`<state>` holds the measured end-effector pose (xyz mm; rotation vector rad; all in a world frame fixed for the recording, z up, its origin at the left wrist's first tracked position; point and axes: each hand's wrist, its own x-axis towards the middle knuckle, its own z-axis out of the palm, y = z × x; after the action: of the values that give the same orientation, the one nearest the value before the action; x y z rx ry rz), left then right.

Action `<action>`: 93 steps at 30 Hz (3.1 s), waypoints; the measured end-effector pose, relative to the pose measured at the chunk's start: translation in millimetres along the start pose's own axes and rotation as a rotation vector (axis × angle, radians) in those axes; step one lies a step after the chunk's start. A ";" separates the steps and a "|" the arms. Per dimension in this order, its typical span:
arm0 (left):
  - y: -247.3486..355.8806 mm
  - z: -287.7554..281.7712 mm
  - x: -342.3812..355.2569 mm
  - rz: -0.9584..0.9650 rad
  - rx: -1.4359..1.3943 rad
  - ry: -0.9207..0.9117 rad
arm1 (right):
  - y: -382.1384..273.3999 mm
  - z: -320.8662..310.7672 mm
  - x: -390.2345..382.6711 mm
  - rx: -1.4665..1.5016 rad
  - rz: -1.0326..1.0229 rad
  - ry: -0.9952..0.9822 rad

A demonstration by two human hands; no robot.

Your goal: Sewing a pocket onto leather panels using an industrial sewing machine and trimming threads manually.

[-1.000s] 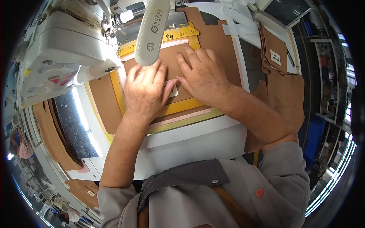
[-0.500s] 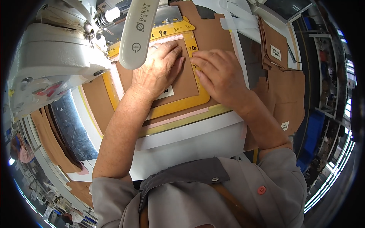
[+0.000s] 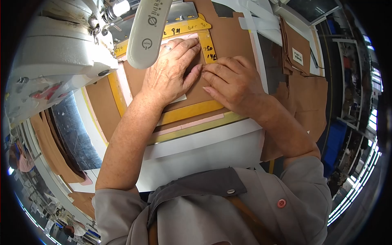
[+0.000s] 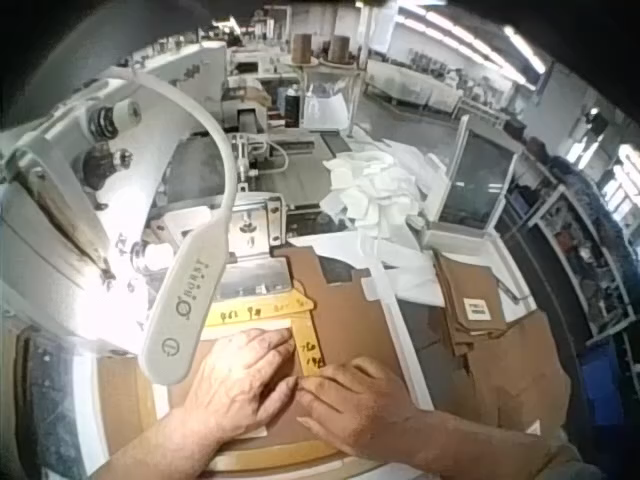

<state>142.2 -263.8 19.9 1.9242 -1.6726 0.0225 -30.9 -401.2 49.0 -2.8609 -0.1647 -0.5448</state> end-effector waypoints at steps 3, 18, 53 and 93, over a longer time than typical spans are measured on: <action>0.1 -1.3 -1.2 -0.011 -0.017 0.001 | -0.8 -1.4 0.9 -0.040 -0.024 -0.014; 5.7 -6.7 -13.9 0.014 0.037 -0.080 | 30.4 -9.8 32.5 -0.060 -0.048 -0.077; 7.2 -0.8 -22.9 -0.030 -0.075 -0.003 | -4.7 1.0 69.1 -0.122 0.387 -0.495; 11.2 -6.8 -24.9 -0.103 -0.116 -0.117 | -31.3 13.9 62.3 -0.023 0.599 -0.354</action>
<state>129.0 -238.9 20.7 1.9532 -1.6086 -0.2266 26.9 -363.3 65.9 -2.7924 0.6241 0.0779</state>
